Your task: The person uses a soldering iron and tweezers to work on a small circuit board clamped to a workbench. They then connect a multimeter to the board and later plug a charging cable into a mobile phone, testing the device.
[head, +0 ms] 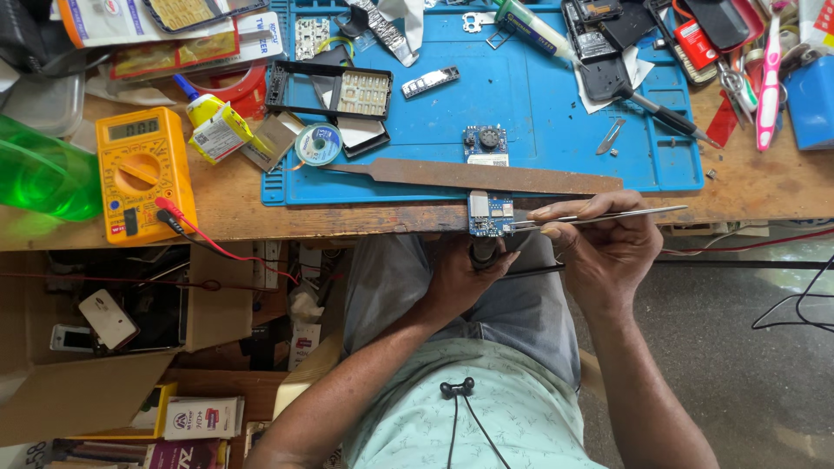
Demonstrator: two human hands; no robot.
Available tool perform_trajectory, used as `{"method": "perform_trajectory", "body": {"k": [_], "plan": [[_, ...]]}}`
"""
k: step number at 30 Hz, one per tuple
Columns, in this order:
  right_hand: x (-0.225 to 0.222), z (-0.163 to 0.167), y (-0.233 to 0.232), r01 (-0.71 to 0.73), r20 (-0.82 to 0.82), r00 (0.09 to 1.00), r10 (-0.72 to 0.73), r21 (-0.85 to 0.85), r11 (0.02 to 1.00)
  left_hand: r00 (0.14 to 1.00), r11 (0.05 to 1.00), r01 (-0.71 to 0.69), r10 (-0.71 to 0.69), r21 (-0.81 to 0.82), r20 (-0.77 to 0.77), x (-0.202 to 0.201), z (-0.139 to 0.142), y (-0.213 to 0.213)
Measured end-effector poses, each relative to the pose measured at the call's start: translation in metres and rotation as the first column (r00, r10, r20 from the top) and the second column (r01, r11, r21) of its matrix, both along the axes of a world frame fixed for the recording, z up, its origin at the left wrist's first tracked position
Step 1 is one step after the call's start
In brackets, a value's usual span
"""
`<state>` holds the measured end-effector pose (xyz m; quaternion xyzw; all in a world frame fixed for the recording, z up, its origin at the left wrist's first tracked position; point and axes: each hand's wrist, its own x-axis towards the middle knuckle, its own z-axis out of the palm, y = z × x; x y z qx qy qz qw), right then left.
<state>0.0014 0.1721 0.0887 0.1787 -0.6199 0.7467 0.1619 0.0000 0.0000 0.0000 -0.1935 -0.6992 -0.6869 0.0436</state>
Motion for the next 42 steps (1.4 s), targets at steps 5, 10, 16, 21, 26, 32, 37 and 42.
{"method": "perform_trajectory", "body": {"k": [5,10,16,21,26,32,37,42], "plan": [[0.005,0.002,-0.015,-0.009,-0.008,1.000,0.010,0.018,1.000,0.999,1.000,0.020,-0.021,0.020,0.033,0.004,0.001,-0.014],[0.004,0.002,-0.015,-0.006,-0.007,1.000,0.006,0.013,1.000,1.000,1.000,0.021,-0.021,0.019,0.022,0.002,0.002,-0.014],[-0.074,0.001,-0.031,0.008,-0.024,1.000,-0.007,0.029,1.000,0.999,0.999,0.031,-0.031,0.015,0.026,-0.078,0.002,-0.032],[-0.087,0.001,-0.039,0.003,-0.032,0.999,-0.003,0.015,1.000,0.999,0.999,0.031,-0.031,0.011,0.036,-0.089,0.001,-0.041],[-0.089,-0.001,-0.048,-0.010,-0.046,0.999,0.011,0.010,1.000,0.999,0.999,0.037,-0.038,0.007,0.018,-0.091,0.000,-0.051],[-0.096,0.000,-0.049,-0.012,-0.043,0.999,0.012,0.011,1.000,1.000,1.000,0.008,-0.008,-0.010,-0.011,-0.097,0.003,-0.051],[-0.093,0.001,-0.043,-0.007,-0.037,0.999,0.008,0.014,1.000,1.000,1.000,0.020,-0.020,-0.008,-0.010,-0.093,0.006,-0.046],[-0.115,0.002,-0.036,-0.002,-0.020,1.000,0.002,0.016,1.000,1.000,1.000,0.015,-0.015,0.000,-0.015,-0.119,0.009,-0.038]]}}
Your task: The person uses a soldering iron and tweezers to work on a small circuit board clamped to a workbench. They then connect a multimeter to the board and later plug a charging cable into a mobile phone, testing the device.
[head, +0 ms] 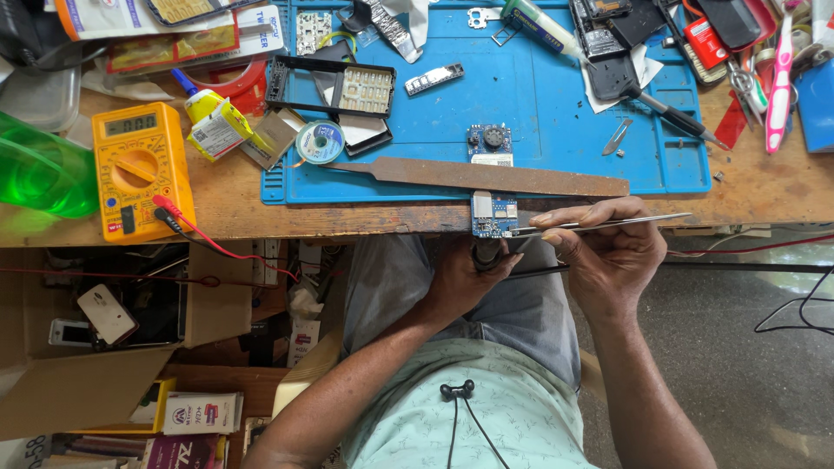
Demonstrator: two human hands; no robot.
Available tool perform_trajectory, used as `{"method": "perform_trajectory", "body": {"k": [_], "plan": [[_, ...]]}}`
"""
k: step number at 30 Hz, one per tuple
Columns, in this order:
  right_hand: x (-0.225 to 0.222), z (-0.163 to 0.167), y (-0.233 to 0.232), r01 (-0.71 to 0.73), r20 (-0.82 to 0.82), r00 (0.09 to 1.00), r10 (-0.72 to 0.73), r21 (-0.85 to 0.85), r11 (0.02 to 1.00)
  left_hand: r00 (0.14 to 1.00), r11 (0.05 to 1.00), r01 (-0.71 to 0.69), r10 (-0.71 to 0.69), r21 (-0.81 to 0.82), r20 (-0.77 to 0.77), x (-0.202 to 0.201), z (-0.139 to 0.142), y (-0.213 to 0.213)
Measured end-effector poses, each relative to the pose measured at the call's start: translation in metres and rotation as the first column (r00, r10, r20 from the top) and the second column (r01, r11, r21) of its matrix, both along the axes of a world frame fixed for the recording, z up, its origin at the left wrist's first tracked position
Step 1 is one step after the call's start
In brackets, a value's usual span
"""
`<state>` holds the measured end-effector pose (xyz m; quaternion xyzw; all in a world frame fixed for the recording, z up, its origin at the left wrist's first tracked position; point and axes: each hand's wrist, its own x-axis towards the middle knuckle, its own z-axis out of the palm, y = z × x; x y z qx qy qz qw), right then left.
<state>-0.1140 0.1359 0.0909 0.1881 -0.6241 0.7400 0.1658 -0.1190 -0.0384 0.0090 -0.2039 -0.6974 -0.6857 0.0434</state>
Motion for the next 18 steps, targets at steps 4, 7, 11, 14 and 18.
{"method": "perform_trajectory", "body": {"k": [4,7,11,14,18], "plan": [[-0.020,0.002,0.005,-0.002,0.000,1.000,0.002,0.004,1.000,1.000,1.000,0.009,-0.009,0.001,0.015,-0.019,0.002,0.004],[-0.028,0.003,0.008,0.001,0.001,1.000,-0.001,0.011,1.000,1.000,1.000,0.014,-0.014,-0.002,0.016,-0.027,0.001,0.008],[-0.035,0.002,0.011,-0.007,-0.008,1.000,0.007,0.020,1.000,1.000,1.000,0.021,-0.021,0.002,0.010,-0.035,-0.002,0.012],[-0.034,0.001,0.011,-0.014,-0.014,1.000,0.014,0.020,1.000,0.999,0.999,0.028,-0.028,0.019,0.023,-0.032,-0.005,0.011],[-0.029,0.000,0.009,-0.012,-0.019,1.000,0.013,0.016,1.000,0.999,0.999,0.031,-0.032,0.036,0.037,-0.027,-0.006,0.009]]}}
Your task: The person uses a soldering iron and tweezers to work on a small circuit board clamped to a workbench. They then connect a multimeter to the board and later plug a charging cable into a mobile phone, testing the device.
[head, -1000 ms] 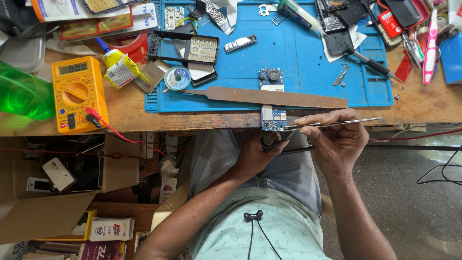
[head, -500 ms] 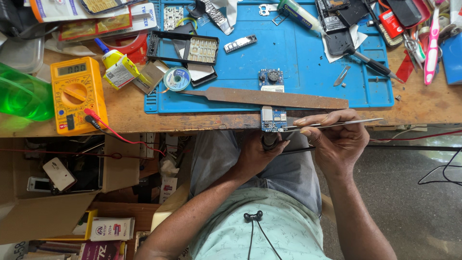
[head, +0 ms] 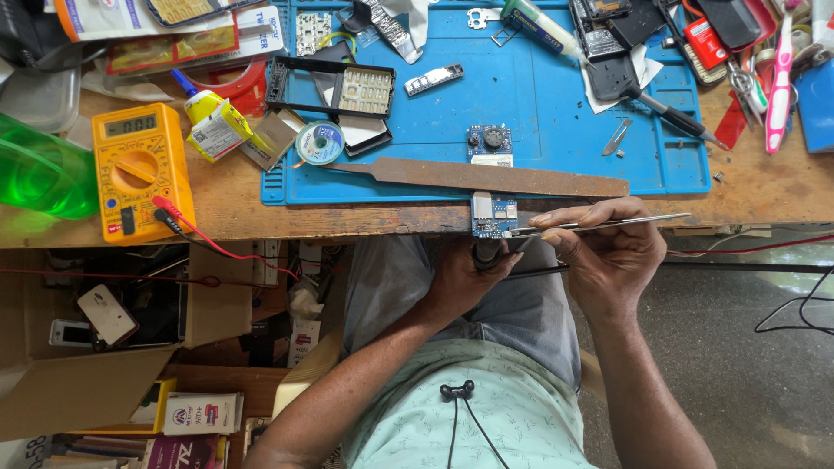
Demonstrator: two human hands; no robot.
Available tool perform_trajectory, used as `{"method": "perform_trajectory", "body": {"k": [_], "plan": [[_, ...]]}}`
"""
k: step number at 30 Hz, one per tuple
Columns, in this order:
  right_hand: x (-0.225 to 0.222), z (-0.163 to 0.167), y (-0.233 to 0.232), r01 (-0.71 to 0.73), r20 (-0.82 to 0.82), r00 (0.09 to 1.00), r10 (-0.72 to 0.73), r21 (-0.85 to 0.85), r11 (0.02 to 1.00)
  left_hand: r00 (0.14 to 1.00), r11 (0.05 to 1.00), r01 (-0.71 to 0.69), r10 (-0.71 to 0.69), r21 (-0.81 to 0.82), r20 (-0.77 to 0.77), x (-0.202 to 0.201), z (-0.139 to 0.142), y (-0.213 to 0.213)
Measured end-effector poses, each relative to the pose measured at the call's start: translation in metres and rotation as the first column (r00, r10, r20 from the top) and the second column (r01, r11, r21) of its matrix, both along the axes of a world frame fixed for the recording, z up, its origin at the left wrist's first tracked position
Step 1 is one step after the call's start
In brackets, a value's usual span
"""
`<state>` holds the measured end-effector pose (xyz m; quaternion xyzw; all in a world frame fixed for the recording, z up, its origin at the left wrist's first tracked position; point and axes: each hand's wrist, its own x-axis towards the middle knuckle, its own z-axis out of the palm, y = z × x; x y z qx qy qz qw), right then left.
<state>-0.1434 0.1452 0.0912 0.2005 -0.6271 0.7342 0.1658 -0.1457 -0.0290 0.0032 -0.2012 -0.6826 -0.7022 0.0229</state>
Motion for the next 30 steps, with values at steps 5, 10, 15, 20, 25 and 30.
{"method": "perform_trajectory", "body": {"k": [5,10,15,20,25,30], "plan": [[0.001,-0.001,-0.003,0.001,0.005,1.000,-0.001,-0.008,1.000,1.000,1.000,-0.017,0.017,-0.016,-0.013,-0.001,0.000,-0.003],[0.000,0.000,-0.010,0.003,0.010,1.000,-0.003,-0.006,1.000,1.000,0.999,-0.004,0.004,-0.031,0.008,-0.001,0.001,-0.010],[-0.002,0.001,-0.016,0.014,0.013,1.000,-0.014,0.006,1.000,1.000,1.000,-0.007,0.007,-0.024,-0.002,-0.003,0.002,-0.017],[-0.005,0.001,-0.020,0.009,0.017,1.000,-0.009,0.004,1.000,1.000,0.999,-0.026,0.025,-0.033,-0.017,-0.006,0.001,-0.020],[-0.005,0.000,-0.028,0.009,0.025,1.000,-0.009,0.002,1.000,1.000,1.000,-0.012,0.012,-0.008,-0.001,-0.006,0.001,-0.028],[-0.006,0.000,-0.035,0.009,0.022,1.000,-0.009,-0.001,1.000,1.000,0.999,-0.023,0.022,-0.041,-0.020,-0.007,0.002,-0.036]]}}
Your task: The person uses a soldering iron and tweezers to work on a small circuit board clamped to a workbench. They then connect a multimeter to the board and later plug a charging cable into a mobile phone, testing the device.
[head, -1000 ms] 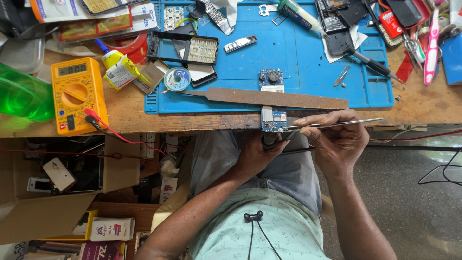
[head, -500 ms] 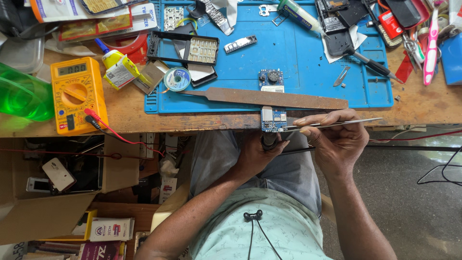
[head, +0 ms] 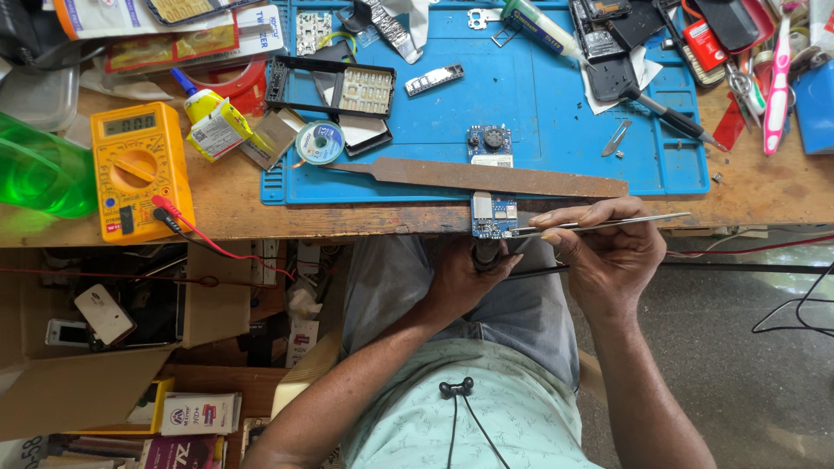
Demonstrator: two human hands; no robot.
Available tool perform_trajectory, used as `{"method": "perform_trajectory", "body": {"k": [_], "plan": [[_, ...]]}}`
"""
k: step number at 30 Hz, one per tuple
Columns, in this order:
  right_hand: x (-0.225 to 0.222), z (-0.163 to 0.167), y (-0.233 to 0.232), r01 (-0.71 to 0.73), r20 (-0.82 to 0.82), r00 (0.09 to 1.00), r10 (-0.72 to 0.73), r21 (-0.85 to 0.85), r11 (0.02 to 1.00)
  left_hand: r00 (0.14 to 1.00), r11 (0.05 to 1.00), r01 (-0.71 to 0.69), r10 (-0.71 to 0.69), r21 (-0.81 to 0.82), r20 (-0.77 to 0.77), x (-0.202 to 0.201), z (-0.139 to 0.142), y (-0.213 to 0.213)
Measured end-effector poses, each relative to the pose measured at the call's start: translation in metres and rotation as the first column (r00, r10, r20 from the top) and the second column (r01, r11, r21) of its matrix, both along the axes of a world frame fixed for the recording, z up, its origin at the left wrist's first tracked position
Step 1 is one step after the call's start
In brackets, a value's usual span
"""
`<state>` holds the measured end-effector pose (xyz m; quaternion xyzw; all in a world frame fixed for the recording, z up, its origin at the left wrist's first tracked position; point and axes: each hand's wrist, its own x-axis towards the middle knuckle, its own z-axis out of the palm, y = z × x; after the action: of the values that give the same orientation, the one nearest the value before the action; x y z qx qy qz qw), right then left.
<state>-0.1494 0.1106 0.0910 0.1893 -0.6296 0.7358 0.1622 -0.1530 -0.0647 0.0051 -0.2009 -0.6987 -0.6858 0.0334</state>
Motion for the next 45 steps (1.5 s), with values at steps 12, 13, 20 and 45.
{"method": "perform_trajectory", "body": {"k": [12,13,20,45], "plan": [[-0.006,0.001,-0.001,0.015,0.001,1.000,-0.015,0.018,1.000,0.999,1.000,0.017,-0.017,0.013,0.029,-0.007,-0.001,0.000],[-0.007,0.001,-0.001,0.015,0.002,1.000,-0.015,0.016,1.000,1.000,1.000,0.018,-0.018,0.012,0.024,-0.008,-0.001,-0.001],[-0.017,0.003,0.003,0.004,-0.003,1.000,-0.004,0.013,1.000,1.000,1.000,0.014,-0.014,-0.004,0.022,-0.017,0.000,0.003],[-0.020,0.003,0.001,0.044,0.009,0.999,-0.044,0.041,0.998,0.999,0.999,0.022,-0.023,0.031,0.041,-0.025,0.004,0.001]]}}
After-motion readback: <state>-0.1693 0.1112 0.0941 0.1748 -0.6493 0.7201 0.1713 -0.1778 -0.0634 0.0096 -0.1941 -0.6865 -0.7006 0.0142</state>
